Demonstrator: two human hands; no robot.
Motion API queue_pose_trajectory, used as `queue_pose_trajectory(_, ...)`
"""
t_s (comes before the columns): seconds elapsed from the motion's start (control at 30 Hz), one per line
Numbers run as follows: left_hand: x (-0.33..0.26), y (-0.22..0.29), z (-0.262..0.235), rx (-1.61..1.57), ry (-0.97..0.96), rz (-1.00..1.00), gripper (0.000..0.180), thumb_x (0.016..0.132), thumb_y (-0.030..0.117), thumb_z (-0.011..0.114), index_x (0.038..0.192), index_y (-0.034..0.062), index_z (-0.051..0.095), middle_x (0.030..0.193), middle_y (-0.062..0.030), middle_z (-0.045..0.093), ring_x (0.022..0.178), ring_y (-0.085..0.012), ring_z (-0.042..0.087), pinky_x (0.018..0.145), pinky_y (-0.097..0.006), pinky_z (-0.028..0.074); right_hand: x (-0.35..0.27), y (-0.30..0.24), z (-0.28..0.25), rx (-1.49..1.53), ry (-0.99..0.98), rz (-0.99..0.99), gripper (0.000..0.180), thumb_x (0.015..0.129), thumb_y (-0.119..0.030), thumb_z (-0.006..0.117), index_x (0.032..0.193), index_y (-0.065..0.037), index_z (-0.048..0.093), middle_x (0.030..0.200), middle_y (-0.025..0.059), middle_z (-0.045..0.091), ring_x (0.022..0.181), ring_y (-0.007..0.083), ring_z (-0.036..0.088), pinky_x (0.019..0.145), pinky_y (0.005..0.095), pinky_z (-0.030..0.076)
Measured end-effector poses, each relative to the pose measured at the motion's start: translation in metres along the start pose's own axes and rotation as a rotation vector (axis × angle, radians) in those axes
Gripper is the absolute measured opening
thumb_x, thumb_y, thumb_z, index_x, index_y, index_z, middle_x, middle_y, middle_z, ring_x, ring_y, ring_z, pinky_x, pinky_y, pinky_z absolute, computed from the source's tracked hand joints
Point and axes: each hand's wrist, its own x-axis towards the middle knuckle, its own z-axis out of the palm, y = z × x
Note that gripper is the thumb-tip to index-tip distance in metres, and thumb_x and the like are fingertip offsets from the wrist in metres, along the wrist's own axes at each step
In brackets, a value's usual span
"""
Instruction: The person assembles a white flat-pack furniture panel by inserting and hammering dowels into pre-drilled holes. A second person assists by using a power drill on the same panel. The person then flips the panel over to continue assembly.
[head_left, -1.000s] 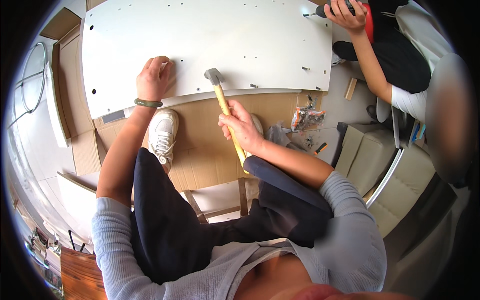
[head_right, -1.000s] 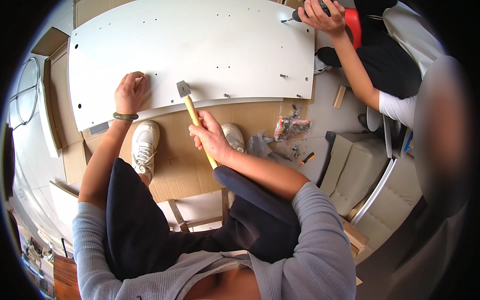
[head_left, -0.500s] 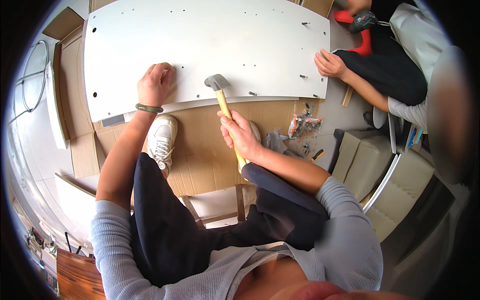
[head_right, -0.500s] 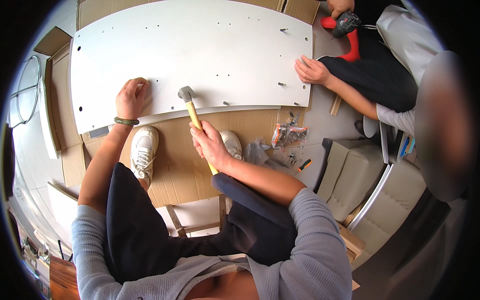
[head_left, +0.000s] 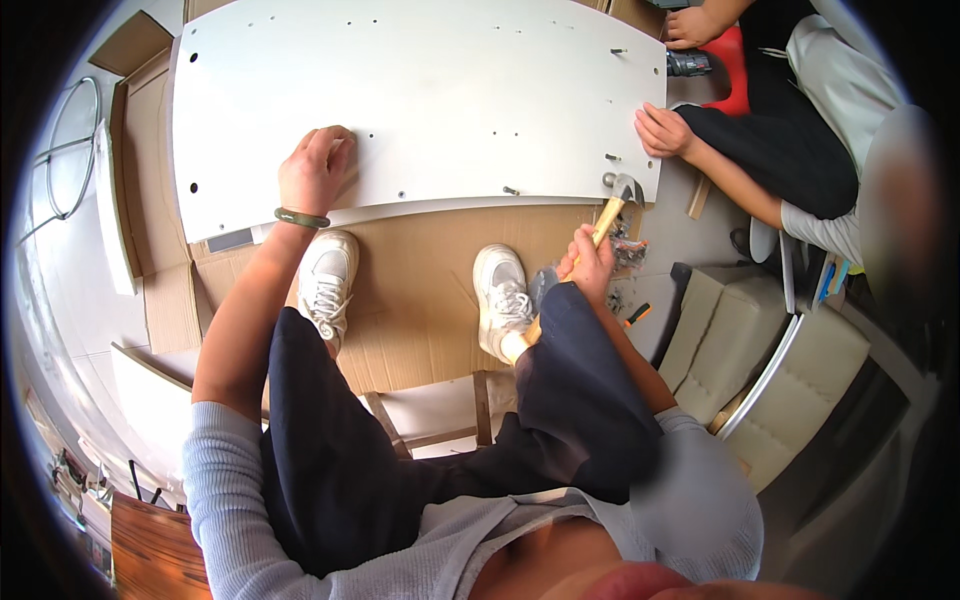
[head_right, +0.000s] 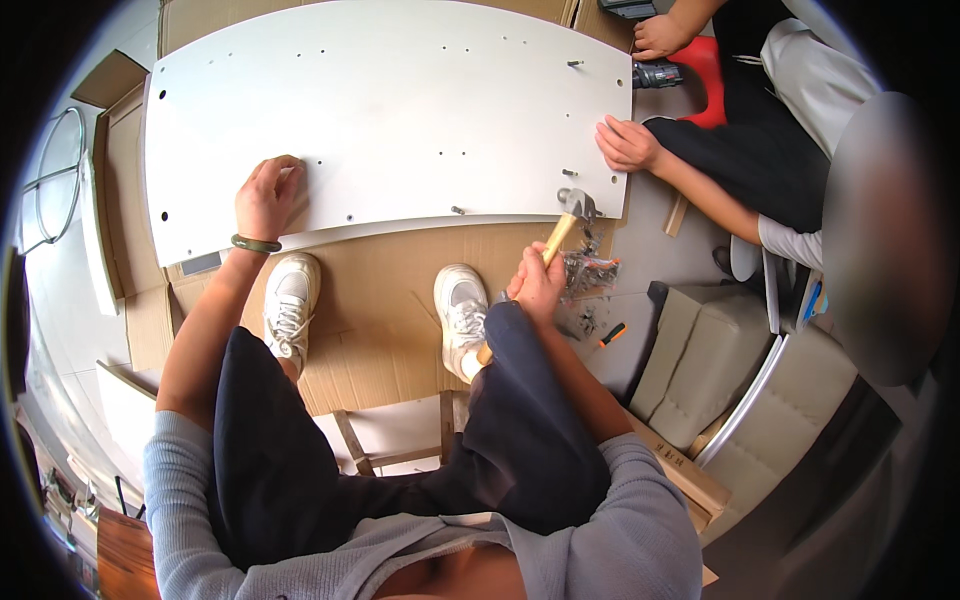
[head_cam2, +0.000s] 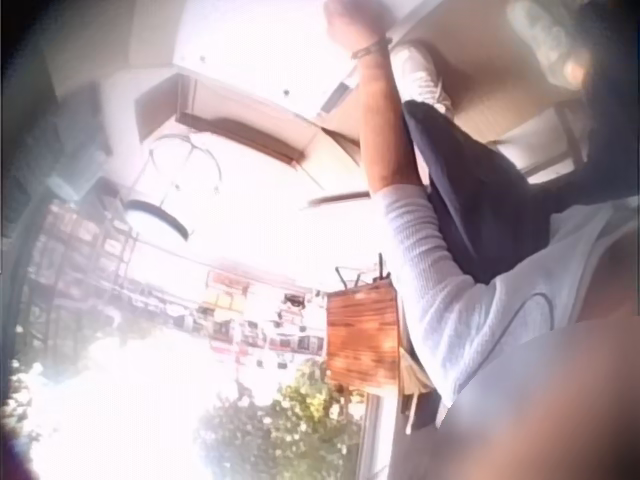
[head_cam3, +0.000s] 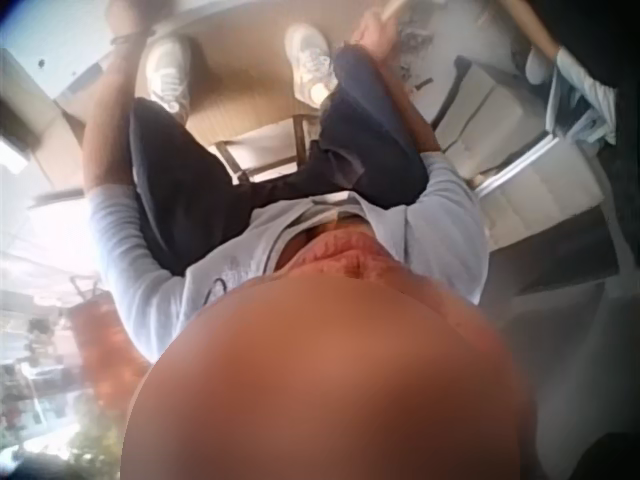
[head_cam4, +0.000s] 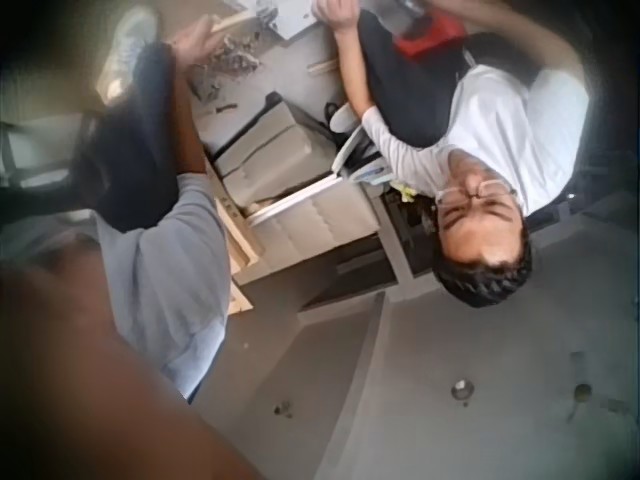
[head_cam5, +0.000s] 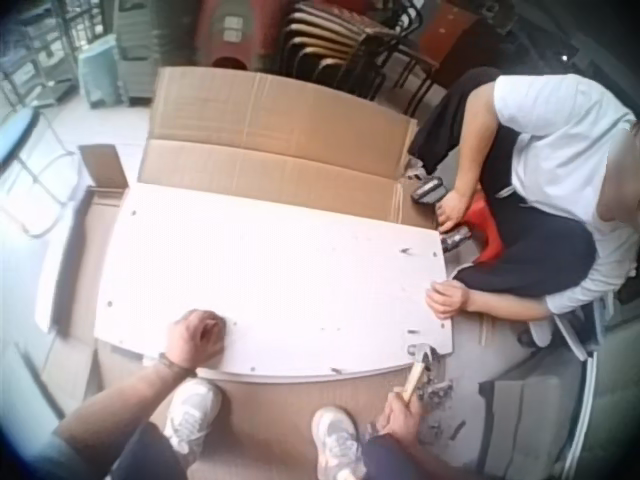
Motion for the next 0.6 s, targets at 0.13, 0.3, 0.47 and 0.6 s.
queue_pose_trajectory(0.13, 0.0, 0.0, 0.001, -0.003, -0.012, -0.022, 0.007, 0.081, 0.011, 0.066, 0.088, 0.0118, 0.065, 0.079, -0.0054, 0.064, 0.057, -0.0187, 0.06, 0.055, -0.03, 0.049, 0.005, 0.007, -0.019, 0.023, 0.034, 0.132, 0.017, 0.089, -0.011, 0.054, 0.104, -0.009, 0.047, 0.064, 0.0018, 0.043, 0.042, 0.0093, 0.039, 0.036, 0.025, 0.033)
queue_pose_trajectory(0.3, 0.002, 0.001, -0.001, -0.077, -0.025, -0.09, 0.006, 0.08, 0.014, 0.067, 0.084, 0.011, 0.064, 0.081, -0.0078, 0.065, 0.064, -0.0243, 0.062, 0.059, -0.033, 0.05, -0.001, 0.0, -0.004, -0.047, -0.063, 0.126, 0.017, 0.089, -0.011, 0.054, 0.105, -0.007, 0.049, 0.064, 0.0014, 0.042, 0.041, 0.0088, 0.039, 0.036, 0.0241, 0.033)
queue_pose_trajectory(0.47, 0.004, -0.002, -0.007, -0.236, 0.073, -0.175, 0.009, 0.08, 0.01, 0.068, 0.084, 0.0045, 0.062, 0.061, -0.0043, 0.053, 0.051, -0.0129, 0.049, 0.051, -0.027, 0.043, -0.025, -0.021, 0.037, -0.301, -0.472, -0.117, 0.023, 0.089, -0.008, 0.056, 0.11, -0.001, 0.051, 0.07, -0.001, 0.044, 0.046, 0.0042, 0.039, 0.041, 0.0195, 0.032)
queue_pose_trajectory(0.6, 0.002, -0.001, -0.01, -0.314, 0.127, -0.284, 0.009, 0.082, 0.01, 0.067, 0.085, 0.0031, 0.062, 0.054, -0.0007, 0.045, 0.048, -0.0081, 0.04, 0.048, -0.024, 0.038, -0.035, -0.027, 0.088, -0.561, -0.815, -0.168, 0.026, 0.089, -0.012, 0.059, 0.112, -0.001, 0.055, 0.068, -0.0004, 0.051, 0.052, 0.0034, 0.043, 0.047, 0.0198, 0.036)
